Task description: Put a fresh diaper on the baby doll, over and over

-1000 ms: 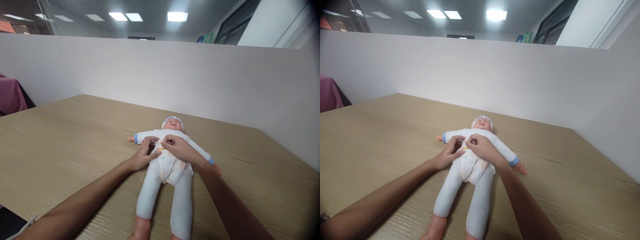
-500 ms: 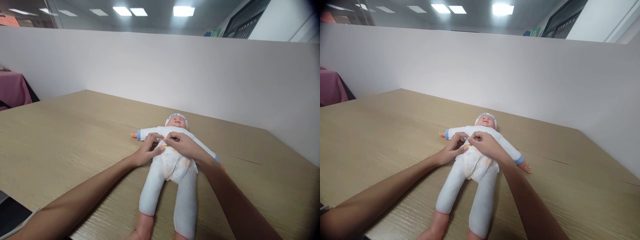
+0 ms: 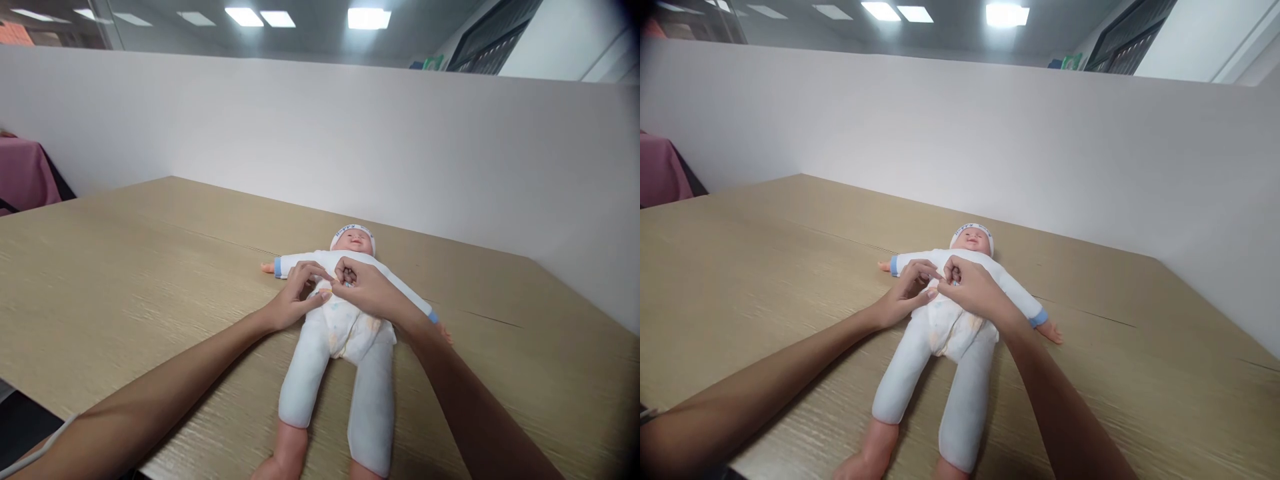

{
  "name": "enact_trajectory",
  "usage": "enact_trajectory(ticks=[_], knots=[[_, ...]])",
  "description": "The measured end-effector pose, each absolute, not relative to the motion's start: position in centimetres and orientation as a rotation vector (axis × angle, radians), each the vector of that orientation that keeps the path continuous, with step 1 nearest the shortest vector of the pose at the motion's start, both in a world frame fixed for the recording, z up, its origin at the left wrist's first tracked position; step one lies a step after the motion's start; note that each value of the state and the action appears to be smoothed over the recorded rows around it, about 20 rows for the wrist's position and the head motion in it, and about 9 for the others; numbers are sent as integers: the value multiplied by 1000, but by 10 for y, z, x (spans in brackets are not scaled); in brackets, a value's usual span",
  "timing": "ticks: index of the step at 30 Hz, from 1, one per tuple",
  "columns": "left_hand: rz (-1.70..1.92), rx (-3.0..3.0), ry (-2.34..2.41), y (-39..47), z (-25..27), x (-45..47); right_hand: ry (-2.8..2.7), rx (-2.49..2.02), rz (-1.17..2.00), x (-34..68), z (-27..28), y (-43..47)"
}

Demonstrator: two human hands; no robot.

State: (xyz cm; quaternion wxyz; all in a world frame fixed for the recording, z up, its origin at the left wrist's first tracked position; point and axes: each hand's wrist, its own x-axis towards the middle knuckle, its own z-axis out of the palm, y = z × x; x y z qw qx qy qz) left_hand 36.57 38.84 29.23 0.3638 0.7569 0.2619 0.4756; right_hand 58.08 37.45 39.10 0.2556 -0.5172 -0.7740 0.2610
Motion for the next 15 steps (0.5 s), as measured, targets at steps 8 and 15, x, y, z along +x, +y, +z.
enact_trajectory(ticks=[8,15], knots=[[1226,1997,732,387,294,366,-2046,-1347,758,585,390,379],[1347,2079,867,348,323,358,-1905,-1298,252,581,405,315]])
